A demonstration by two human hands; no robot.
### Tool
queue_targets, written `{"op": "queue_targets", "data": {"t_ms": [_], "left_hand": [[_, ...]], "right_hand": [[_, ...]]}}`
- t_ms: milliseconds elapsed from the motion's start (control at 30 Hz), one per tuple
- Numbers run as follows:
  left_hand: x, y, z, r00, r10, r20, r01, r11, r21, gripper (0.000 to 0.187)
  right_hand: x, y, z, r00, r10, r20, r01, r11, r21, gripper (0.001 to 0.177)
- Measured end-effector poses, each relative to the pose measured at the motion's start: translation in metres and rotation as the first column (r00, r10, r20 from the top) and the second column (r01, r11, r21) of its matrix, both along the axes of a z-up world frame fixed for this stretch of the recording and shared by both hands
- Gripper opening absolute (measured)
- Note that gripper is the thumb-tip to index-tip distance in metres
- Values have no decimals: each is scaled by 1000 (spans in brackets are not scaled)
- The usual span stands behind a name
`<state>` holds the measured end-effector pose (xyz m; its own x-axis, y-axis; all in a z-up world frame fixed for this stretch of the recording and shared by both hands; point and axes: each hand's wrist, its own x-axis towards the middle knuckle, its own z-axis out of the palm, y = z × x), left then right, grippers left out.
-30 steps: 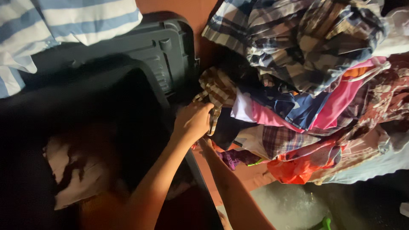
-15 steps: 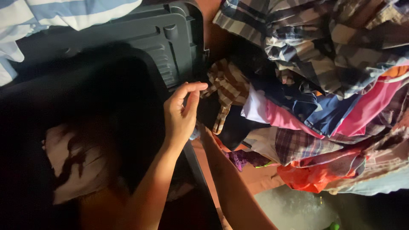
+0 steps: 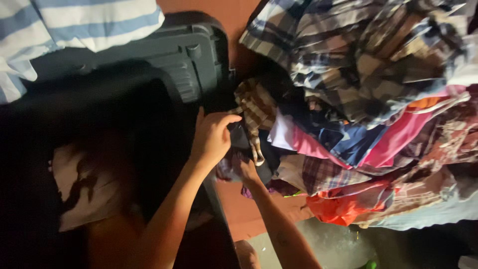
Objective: The person folds various garments from a pile on a bed and places them into a black storage bin. The person handles shirts, pants, and patterned fabrics, folding each item by hand and stacking them inside the bin.
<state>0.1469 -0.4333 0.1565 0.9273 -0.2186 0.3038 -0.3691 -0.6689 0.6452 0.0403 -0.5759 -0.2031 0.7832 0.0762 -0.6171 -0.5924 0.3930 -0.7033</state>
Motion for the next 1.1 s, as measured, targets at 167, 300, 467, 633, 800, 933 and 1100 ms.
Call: {"op": "queue_targets", "data": {"t_ms": [167, 300, 467, 633, 800, 933, 1100], "left_hand": [[-3, 1, -4, 999, -25, -40, 13, 965, -262, 40], [-10, -2, -9, 999, 5, -40, -16, 955, -297, 44], [-53, -13, -11, 996, 79, -48, -92, 915, -394, 48], [-112, -36, 9, 885, -13, -465, -248, 833, -494, 37], [-114, -44, 74, 965, -17, -261, -164, 737, -655, 51], [-106, -20, 143, 970, -242, -21, 150, 665, -731, 72], [-101, -18, 160, 733, -561, -386, -374, 143, -916, 73]], "right_hand": [[-14, -89, 95, 918, 226, 327, -258, 964, 56, 16], [-13, -146, 167, 943, 151, 298, -233, 936, 263, 22], [-8, -206, 245, 972, -111, 207, 50, 959, 278, 31], [15, -233, 341, 931, -290, 220, 226, 934, 275, 32], [40, -209, 451, 936, -292, 199, 230, 931, 283, 33], [55, -164, 524, 957, -222, 185, 157, 938, 309, 35], [36, -102, 585, 955, -143, 260, 29, 917, 398, 38]]}}
